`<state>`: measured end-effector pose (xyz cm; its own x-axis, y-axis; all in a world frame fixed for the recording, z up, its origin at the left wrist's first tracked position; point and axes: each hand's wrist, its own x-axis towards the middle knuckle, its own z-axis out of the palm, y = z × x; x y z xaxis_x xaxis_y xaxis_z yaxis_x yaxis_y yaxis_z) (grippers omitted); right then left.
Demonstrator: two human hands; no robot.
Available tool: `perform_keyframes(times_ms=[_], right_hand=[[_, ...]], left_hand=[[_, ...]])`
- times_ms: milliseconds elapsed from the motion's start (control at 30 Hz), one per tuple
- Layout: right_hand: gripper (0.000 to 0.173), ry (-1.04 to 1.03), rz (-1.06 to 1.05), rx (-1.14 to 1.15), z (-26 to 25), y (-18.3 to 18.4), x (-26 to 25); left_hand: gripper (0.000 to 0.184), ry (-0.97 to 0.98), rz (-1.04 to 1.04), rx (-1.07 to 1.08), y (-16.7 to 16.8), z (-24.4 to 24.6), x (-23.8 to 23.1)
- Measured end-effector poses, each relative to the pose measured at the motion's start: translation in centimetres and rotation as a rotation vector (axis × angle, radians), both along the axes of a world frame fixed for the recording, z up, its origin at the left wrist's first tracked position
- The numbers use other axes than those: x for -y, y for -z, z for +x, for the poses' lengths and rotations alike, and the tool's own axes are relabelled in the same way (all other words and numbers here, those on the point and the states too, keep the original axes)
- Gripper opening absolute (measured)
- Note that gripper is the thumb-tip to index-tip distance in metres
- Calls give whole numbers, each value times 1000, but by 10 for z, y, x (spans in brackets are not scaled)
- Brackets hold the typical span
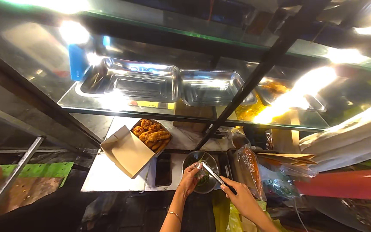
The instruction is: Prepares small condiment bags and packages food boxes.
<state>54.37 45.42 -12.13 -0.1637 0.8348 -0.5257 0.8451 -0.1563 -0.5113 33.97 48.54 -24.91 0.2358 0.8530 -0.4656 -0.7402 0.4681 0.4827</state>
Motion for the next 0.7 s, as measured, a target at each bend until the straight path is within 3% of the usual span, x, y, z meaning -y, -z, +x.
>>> perform_keyframes(times_ms=[100, 233, 367, 500, 700], right_hand=[[49, -34, 16, 29, 2, 1, 3], [50, 96, -3, -110, 6, -8, 0], [53, 184, -77, -214, 5, -6, -14], [45, 137, -51, -175, 0, 0, -21], [45, 30, 14, -138, 1, 2, -7]], left_hand=[[20, -38, -32, -15, -4, 1, -1], [21, -116, -71, -48, -4, 0, -5], [20, -53, -54, -103, -1, -1, -3], [23, 25, 7, -107, -1, 2, 0], [26, -66, -28, -26, -13, -5, 0]])
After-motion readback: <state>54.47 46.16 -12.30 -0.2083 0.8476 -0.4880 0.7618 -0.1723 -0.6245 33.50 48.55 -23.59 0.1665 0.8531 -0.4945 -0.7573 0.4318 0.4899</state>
